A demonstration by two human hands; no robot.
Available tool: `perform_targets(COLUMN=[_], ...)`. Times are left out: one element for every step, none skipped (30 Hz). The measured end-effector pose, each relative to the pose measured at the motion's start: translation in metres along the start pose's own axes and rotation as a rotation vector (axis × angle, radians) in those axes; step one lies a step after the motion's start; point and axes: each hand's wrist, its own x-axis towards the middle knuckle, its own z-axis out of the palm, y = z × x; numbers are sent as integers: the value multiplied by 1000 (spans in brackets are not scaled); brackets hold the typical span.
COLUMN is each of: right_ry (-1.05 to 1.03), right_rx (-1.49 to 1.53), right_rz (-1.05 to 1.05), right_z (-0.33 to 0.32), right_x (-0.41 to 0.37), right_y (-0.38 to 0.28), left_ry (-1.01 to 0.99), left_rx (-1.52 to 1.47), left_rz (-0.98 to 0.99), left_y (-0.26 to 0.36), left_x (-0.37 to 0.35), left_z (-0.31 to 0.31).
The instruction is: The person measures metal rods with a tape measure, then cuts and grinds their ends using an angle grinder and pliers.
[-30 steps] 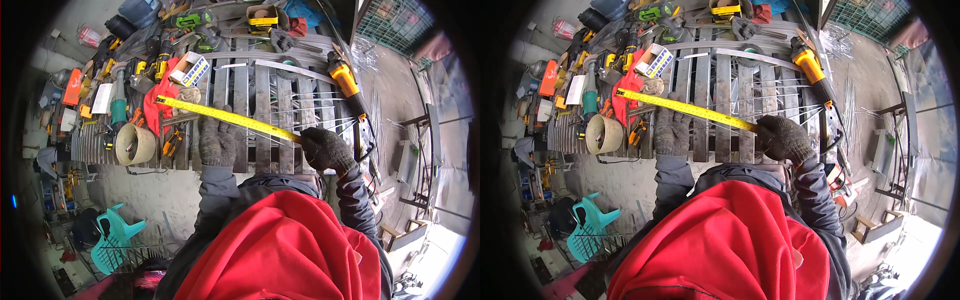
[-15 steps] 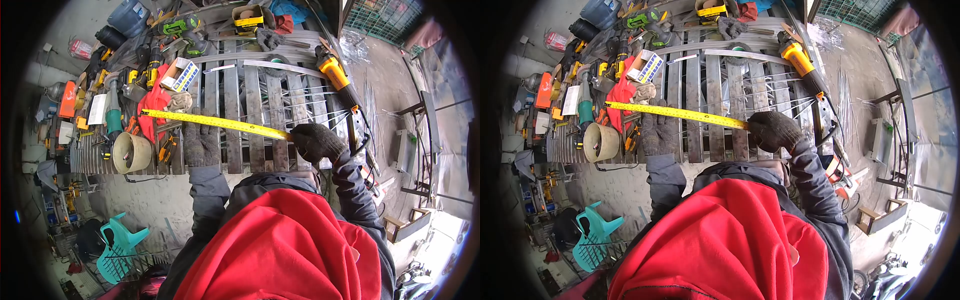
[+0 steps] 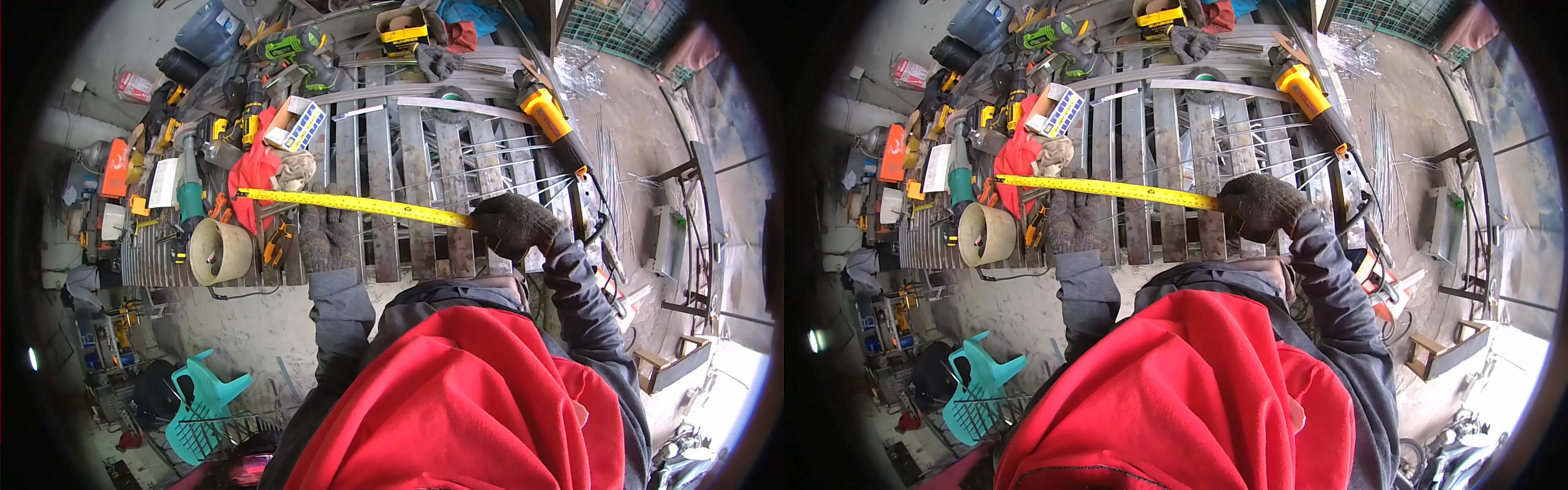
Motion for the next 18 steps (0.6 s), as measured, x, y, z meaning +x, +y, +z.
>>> perform_targets(right_ry=[51, 104, 146, 149, 158, 167, 169, 85, 40, 2, -9, -13, -18, -28, -31, -34, -24, -18], right_rx=[-53, -106, -101, -99, -95, -90, -88, 84, 174, 260, 246, 239, 232, 214, 206, 198, 145, 120], right_rz=[-104, -207, -216, -212, -225, -238, -237, -62, 24, 113, 143, 158, 173, 168, 167, 166, 105, 75], right_z=[-2, -3, 0, 3, 7, 10, 13, 16, 15, 15, 15, 12, 10, 7, 8, 9, 13, 13], right_x=[0, 0, 1, 1, 2, 4, 5, 7, 7, 7, 7, 7, 7, 7, 7, 7, 8, 9], right_y=[0, 1, 4, 9, 15, 18, 22, 25, 23, 22, 21, 18, 15, 13, 14, 15, 20, 21], left_ry=[-2, -16, -30, -32, -53, -73, -74, -155, -196, -236, -141, -46, -47, -3, 42, 39, 65, 90], left_rx=[3, 29, 55, 58, 49, 39, 41, 6, -11, -27, 8, 39, 42, 47, 53, 56, 47, 38], left_rz=[-4, 3, 10, 5, 11, 18, 16, -6, -18, -30, -12, 8, 5, 11, 17, 13, 9, 6], left_y=[0, 0, 0, -1, -2, -3, -3, -3, -2, -2, -2, -3, -3, -3, -4, -4, -4, -4], left_x=[2, 4, 4, 3, 3, 2, 5, 10, 10, 11, 9, 7, 4, 1, 0, 0, 0, 1], left_z=[-5, -12, -13, -13, -14, -14, -19, -27, -27, -27, -28, -24, -19, -12, -9, -8, -8, -8])
